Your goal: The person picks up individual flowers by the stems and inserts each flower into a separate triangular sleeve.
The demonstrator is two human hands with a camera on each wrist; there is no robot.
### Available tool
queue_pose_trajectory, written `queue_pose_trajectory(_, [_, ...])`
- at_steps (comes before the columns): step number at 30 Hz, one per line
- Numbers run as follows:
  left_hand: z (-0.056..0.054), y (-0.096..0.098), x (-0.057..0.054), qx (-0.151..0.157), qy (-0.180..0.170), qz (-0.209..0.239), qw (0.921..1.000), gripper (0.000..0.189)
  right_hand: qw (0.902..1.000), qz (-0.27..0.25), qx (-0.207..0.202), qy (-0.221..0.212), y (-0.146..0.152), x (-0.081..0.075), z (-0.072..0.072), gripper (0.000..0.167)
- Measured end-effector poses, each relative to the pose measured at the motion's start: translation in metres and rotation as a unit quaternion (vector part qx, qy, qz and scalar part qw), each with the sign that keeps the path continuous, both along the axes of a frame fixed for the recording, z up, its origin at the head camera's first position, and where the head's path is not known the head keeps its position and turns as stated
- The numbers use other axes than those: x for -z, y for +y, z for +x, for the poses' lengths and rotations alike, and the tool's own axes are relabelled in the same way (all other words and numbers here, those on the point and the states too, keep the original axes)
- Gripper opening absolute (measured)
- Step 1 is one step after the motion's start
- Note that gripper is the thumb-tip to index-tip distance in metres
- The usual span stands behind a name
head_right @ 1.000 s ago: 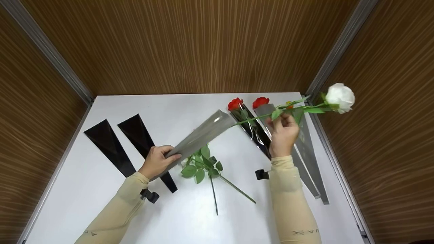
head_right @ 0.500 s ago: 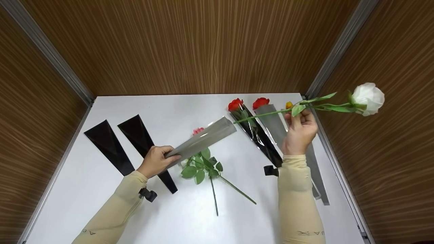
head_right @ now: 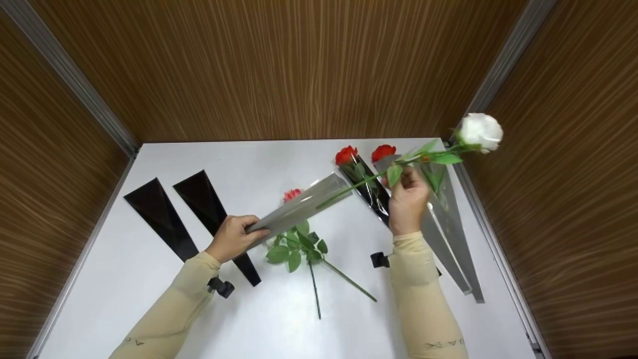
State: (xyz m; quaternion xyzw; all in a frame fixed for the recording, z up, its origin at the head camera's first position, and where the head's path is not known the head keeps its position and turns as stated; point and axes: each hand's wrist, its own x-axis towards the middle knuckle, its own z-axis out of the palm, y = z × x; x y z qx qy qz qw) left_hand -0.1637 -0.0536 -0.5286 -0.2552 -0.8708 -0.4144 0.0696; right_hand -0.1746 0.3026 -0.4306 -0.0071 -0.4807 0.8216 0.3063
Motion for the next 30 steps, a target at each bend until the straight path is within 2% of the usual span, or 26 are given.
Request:
queue_pose_trajectory(4, [0.000,0.004,0.000,0.001,-0.001,0.003,1.0000,0.021,0.9967,0.076,-0.007,-0.030,-0.012,0.006,0.001,0.010])
queue_pose_trajectory(10, [0.001,0.010,0.002,0.005,-0.005,0.018,0.9998,0.022,0.9851,0.161,-0.029,-0.052,-0.026,0.013,0.003,0.017])
queue_pose_trajectory(14, [0.002,0.013,0.004,0.006,-0.003,0.019,0.9998,0.022,0.9832,0.167,-0.050,-0.055,-0.034,0.013,0.005,0.014])
queue_pose_trajectory(19, [0.003,0.017,0.004,0.010,0.001,0.030,0.9995,0.023,0.9788,0.192,-0.047,-0.053,-0.039,0.010,0.006,0.010])
queue_pose_trajectory(30, [0.004,0.020,0.007,0.012,0.014,0.035,0.9992,0.019,0.9722,0.221,-0.061,-0.050,-0.038,0.002,0.012,0.015])
